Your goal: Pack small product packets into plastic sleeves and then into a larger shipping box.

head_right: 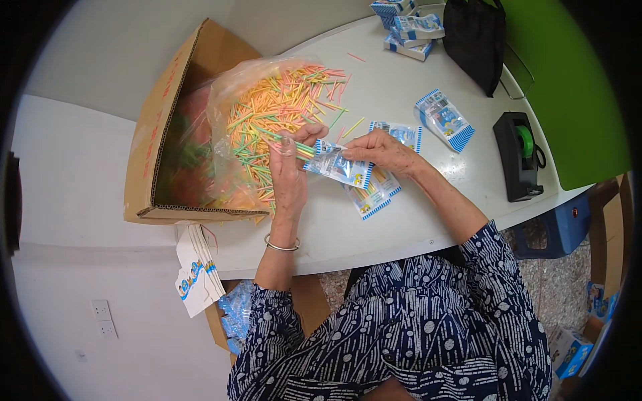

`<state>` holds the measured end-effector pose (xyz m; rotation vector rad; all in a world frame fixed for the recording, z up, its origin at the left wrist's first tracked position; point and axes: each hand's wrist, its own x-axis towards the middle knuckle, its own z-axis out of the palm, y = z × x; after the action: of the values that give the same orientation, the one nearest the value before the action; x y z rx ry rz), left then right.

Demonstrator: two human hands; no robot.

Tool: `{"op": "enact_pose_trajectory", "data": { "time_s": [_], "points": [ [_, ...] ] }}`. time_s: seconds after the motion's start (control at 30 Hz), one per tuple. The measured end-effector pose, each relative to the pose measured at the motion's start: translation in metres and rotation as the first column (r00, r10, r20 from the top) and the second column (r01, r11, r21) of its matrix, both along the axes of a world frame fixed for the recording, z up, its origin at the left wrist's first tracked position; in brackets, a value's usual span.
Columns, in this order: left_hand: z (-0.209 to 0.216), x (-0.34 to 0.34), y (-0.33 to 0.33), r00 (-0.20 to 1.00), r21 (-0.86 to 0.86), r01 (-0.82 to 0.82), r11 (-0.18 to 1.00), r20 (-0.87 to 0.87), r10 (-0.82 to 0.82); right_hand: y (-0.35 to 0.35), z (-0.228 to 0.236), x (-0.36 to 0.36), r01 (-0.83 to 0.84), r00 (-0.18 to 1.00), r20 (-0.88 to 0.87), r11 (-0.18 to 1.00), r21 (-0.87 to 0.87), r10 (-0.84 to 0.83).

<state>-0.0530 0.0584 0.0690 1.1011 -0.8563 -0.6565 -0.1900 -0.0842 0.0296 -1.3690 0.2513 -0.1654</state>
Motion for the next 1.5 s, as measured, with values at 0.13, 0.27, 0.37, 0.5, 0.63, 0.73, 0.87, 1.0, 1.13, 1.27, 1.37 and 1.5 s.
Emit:
{"op": "enact_pose_trajectory", "data": {
  "time_s": [0.13, 0.27, 0.37, 0.5, 0.63, 0.73, 0.87, 1.0, 1.13, 1.27, 1.37, 1.5],
  "points": [
    [0.003, 0.001, -0.002, 0.994, 0.060, 0.036, 0.998, 0.104, -0.042, 0.000, 0.003, -0.001, -0.028, 1.000, 0.000, 0.999, -0.025, 0.028],
    [0.002, -0.007, -0.007, 0.987, 0.046, 0.026, 0.999, 0.155, -0.033, 0.004, 0.002, -0.001, 0.009, 1.000, -0.006, 1.000, 0.010, -0.009],
    [0.000, -0.002, -0.007, 0.979, 0.093, 0.046, 0.995, 0.192, -0.064, 0.004, -0.002, 0.001, 0.033, 0.999, 0.014, 0.999, 0.023, -0.033],
    [-0.011, 0.015, -0.007, 0.977, 0.070, 0.045, 0.997, 0.207, -0.058, 0.005, 0.004, 0.007, 0.036, 0.999, -0.019, 0.999, 0.041, -0.036],
    [0.004, 0.015, -0.011, 0.998, 0.092, 0.046, 0.995, -0.042, -0.042, 0.005, 0.000, 0.020, 0.085, 0.994, 0.051, 0.985, 0.150, -0.093],
    [0.003, 0.021, -0.011, 0.989, 0.078, 0.019, 0.997, -0.145, -0.007, 0.005, -0.001, 0.031, 0.092, 0.993, 0.063, 0.986, 0.139, -0.102],
    [0.005, 0.032, -0.003, 0.956, 0.383, -0.146, 0.912, 0.292, 0.031, 0.012, 0.002, 0.041, 0.139, 0.985, 0.071, 0.961, 0.241, -0.160],
    [0.014, 0.038, -0.007, 0.725, 0.362, -0.232, 0.903, 0.683, -0.088, 0.011, -0.004, 0.044, 0.156, 0.982, 0.068, 0.955, 0.252, -0.178],
    [0.010, 0.047, -0.008, 0.866, 0.288, -0.159, 0.944, 0.501, -0.007, 0.019, 0.012, 0.045, 0.105, 0.984, 0.122, 0.975, 0.193, -0.131],
    [0.020, 0.040, -0.015, 0.922, 0.302, -0.010, 0.953, 0.372, -0.108, 0.006, 0.009, 0.040, 0.040, 0.998, 0.037, 0.992, 0.123, -0.045],
    [0.020, 0.035, -0.020, 0.907, 0.317, 0.041, 0.948, 0.387, -0.168, 0.003, 0.009, 0.033, 0.010, 1.000, -0.023, 0.999, 0.045, -0.009],
    [0.022, 0.032, -0.021, 0.901, 0.352, 0.084, 0.932, 0.372, -0.222, 0.002, 0.010, 0.024, 0.024, 1.000, -0.012, 1.000, 0.007, -0.023]
  ]
}}
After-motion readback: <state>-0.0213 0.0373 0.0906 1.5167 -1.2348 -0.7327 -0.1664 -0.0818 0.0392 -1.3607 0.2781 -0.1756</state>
